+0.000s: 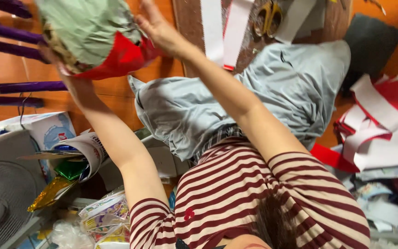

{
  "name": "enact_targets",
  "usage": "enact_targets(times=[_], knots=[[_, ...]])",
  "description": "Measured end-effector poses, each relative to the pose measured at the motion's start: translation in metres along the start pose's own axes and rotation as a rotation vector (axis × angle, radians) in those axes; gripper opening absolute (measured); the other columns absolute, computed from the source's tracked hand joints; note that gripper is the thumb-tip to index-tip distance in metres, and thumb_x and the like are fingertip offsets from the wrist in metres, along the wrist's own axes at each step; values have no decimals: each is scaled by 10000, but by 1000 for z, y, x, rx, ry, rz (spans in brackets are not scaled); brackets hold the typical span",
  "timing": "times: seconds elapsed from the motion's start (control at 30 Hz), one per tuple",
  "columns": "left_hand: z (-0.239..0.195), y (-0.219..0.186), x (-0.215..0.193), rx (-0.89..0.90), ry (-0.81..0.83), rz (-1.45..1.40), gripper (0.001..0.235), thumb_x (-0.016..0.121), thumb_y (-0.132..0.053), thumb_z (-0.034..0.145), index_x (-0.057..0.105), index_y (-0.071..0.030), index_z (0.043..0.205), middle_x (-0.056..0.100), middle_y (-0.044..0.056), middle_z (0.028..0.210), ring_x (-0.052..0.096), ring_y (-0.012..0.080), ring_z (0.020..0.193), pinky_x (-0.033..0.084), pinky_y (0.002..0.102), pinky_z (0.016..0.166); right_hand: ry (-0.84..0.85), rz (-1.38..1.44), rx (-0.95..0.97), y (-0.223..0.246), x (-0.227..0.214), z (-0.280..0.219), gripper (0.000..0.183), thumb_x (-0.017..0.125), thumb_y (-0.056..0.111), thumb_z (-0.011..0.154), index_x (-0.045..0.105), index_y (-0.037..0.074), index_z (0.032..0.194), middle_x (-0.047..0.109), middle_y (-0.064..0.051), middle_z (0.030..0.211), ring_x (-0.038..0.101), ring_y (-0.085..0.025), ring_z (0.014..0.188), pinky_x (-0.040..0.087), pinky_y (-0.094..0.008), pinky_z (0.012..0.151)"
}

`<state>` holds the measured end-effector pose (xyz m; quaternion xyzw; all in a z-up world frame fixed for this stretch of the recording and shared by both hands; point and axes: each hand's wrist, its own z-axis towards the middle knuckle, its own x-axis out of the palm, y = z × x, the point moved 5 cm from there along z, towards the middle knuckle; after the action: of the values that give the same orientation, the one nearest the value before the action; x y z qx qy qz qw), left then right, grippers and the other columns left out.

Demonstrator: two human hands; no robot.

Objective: The person is crafting paper ornaments by cutting paper strips and gluing them onto a red paper horse figure.

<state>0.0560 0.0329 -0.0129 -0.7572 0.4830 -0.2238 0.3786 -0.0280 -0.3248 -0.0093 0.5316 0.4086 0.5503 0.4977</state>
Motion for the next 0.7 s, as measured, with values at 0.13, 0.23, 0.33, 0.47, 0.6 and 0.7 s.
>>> enact_targets(times=[0.13, 0.23, 0.33, 0.47, 0.6, 0.7], knots=[[-60, 38, -33, 577, 179, -189, 762, 668, -468, 948, 378, -95, 1546, 477, 179, 1535, 539, 368, 1393, 507, 534, 1133, -76, -265, 276, -109, -161, -51, 362, 603, 272, 1116, 626, -86, 1066, 466, -86, 825, 447, -172, 751, 402, -368, 683], [-116, 119, -22, 690, -5, -90, 437, 620, -345, 1041, 567, -29, 1339, 440, 160, 925, 426, 237, 789, 337, 347, 646, -362, -385, 200, -89, -250, -131, 201, 630, 180, 1066, 716, 8, 1123, 712, -119, 991, 680, -269, 936, 557, -411, 829], [-157, 217, 57, 304, 379, 68, 182, 686, -160, 982, 617, -32, 1093, 640, 65, 880, 605, 154, 759, 522, 285, 667, -162, -822, 584, -140, -258, -189, 301, 604, 164, 911, 719, 127, 1187, 717, -225, 1073, 683, -395, 985, 533, -476, 863], [-167, 312, 132, 173, 655, 588, 270, 677, -204, 1010, 658, -23, 1209, 725, 74, 1050, 688, 125, 867, 576, 258, 740, -192, -915, 475, -114, -226, -201, 320, 607, 121, 902, 683, 74, 1209, 639, -263, 1092, 633, -453, 997, 521, -523, 865], [-113, 371, 158, 163, 547, 797, 376, 797, -220, 904, 641, -25, 1186, 723, 54, 975, 646, 98, 750, 521, 229, 605, -258, -995, 405, -106, -215, -200, 421, 574, 24, 853, 610, 17, 1272, 613, -246, 1097, 636, -441, 955, 533, -522, 826], [-102, 378, 172, -93, 498, 746, 335, 809, -276, 923, 652, -24, 1078, 643, 49, 809, 546, 113, 581, 374, 225, 459, -301, -923, 449, -67, -216, -197, 572, 547, -20, 829, 524, 6, 1399, 583, -237, 1090, 626, -421, 947, 531, -515, 764]])
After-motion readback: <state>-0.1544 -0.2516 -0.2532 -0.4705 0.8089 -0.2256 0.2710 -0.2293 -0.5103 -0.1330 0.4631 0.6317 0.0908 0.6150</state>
